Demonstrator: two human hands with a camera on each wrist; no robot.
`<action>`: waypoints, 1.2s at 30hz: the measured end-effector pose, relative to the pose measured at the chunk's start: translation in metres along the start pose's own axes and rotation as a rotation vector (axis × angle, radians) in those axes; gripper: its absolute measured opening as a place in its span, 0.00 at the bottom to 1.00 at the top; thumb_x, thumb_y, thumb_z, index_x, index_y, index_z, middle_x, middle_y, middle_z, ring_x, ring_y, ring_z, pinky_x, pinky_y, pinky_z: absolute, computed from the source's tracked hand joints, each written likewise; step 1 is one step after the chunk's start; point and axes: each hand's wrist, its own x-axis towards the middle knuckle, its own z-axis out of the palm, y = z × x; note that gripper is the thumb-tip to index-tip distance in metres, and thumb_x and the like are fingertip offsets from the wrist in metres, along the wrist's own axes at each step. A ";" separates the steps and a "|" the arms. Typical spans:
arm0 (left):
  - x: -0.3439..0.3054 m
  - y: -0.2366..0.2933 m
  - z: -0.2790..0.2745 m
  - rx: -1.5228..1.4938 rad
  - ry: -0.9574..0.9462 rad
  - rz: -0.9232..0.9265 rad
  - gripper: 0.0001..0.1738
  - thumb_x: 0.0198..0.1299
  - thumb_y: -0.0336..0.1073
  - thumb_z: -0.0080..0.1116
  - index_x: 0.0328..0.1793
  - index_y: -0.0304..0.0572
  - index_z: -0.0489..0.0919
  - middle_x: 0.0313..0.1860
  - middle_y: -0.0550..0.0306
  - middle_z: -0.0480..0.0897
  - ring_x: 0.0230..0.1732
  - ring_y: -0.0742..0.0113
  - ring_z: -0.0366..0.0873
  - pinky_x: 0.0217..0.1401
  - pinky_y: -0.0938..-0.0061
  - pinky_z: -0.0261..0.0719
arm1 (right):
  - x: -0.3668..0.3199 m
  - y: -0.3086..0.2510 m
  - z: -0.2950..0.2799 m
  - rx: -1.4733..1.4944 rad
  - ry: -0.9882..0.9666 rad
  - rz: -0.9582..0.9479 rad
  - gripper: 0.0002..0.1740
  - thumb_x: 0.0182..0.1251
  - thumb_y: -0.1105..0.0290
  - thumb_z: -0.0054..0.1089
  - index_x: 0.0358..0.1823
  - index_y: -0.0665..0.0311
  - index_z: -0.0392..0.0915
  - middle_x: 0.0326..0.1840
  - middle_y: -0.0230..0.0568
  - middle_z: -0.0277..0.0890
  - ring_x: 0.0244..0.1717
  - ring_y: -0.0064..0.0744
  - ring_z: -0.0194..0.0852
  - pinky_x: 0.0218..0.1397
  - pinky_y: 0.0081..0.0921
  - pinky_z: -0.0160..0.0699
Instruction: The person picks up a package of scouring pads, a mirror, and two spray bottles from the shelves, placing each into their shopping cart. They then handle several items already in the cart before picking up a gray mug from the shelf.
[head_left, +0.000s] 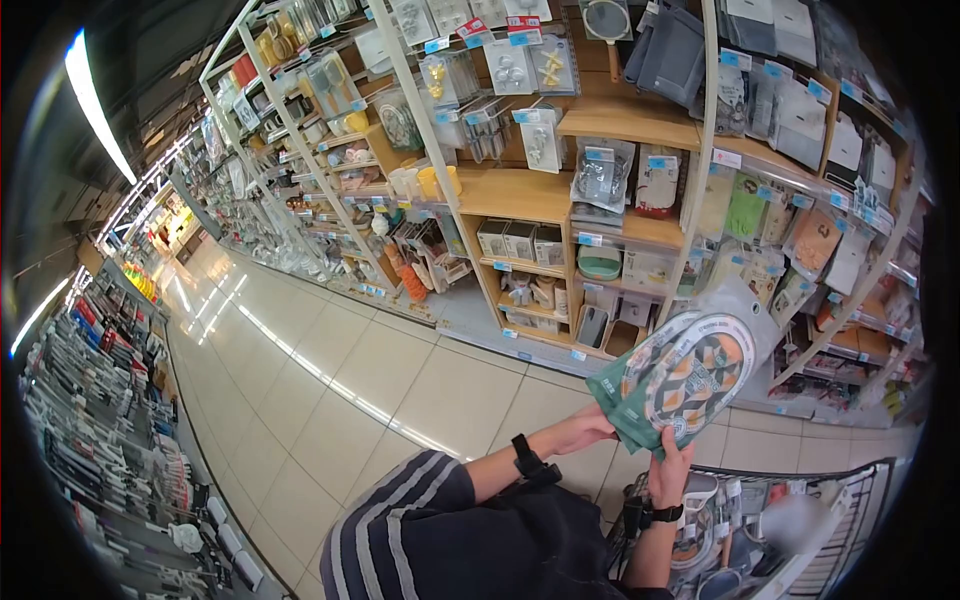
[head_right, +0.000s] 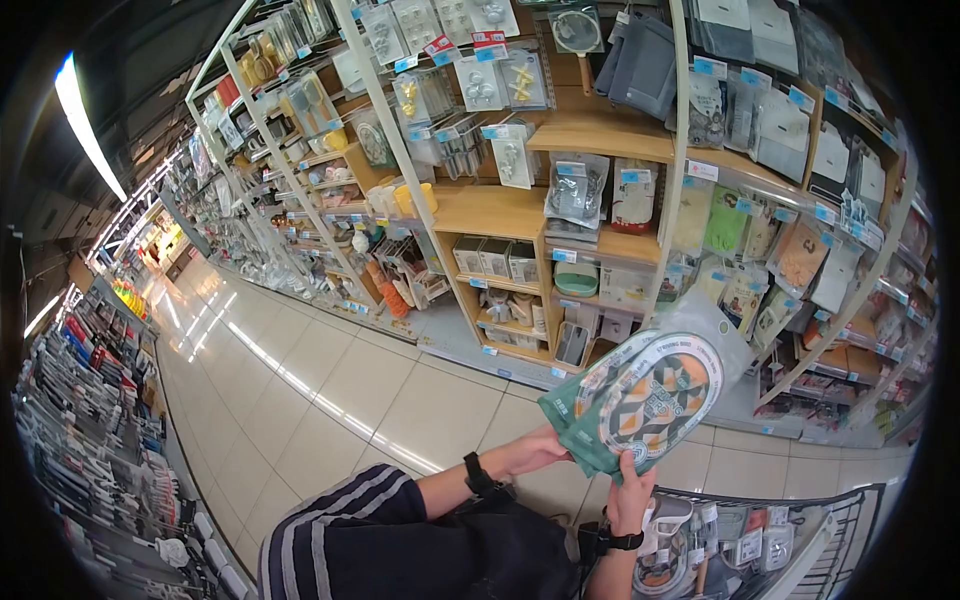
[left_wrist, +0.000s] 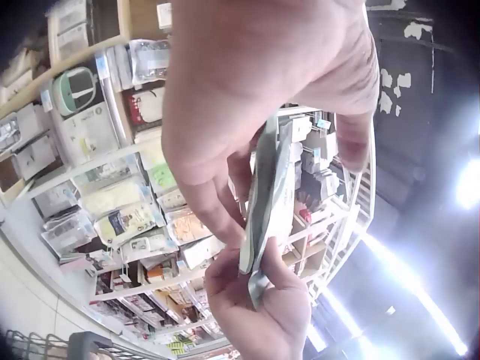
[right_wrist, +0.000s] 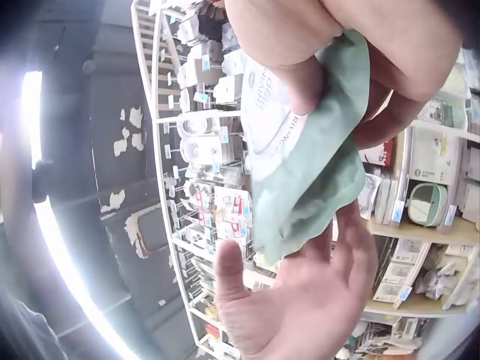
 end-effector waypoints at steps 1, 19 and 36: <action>-0.006 0.007 0.002 0.035 -0.035 0.007 0.34 0.64 0.34 0.59 0.74 0.45 0.59 0.68 0.59 0.68 0.66 0.70 0.67 0.65 0.68 0.70 | 0.001 0.002 -0.003 -0.051 0.003 -0.002 0.22 0.68 0.74 0.59 0.62 0.66 0.66 0.57 0.36 0.73 0.54 0.28 0.72 0.62 0.29 0.68; -0.216 0.123 -0.082 0.103 0.789 0.767 0.24 0.62 0.24 0.58 0.64 0.41 0.68 0.57 0.58 0.78 0.57 0.67 0.76 0.58 0.69 0.78 | -0.087 0.091 -0.196 -1.638 0.463 0.328 0.55 0.48 0.57 0.69 0.70 0.84 0.48 0.66 0.68 0.63 0.69 0.56 0.61 0.69 0.36 0.62; -0.454 0.138 -0.199 0.044 1.216 0.842 0.26 0.64 0.24 0.56 0.68 0.43 0.65 0.62 0.54 0.74 0.59 0.62 0.75 0.59 0.66 0.78 | -0.090 0.174 -0.197 -1.779 0.724 0.330 0.47 0.61 0.38 0.50 0.73 0.65 0.56 0.70 0.58 0.62 0.69 0.53 0.63 0.68 0.37 0.63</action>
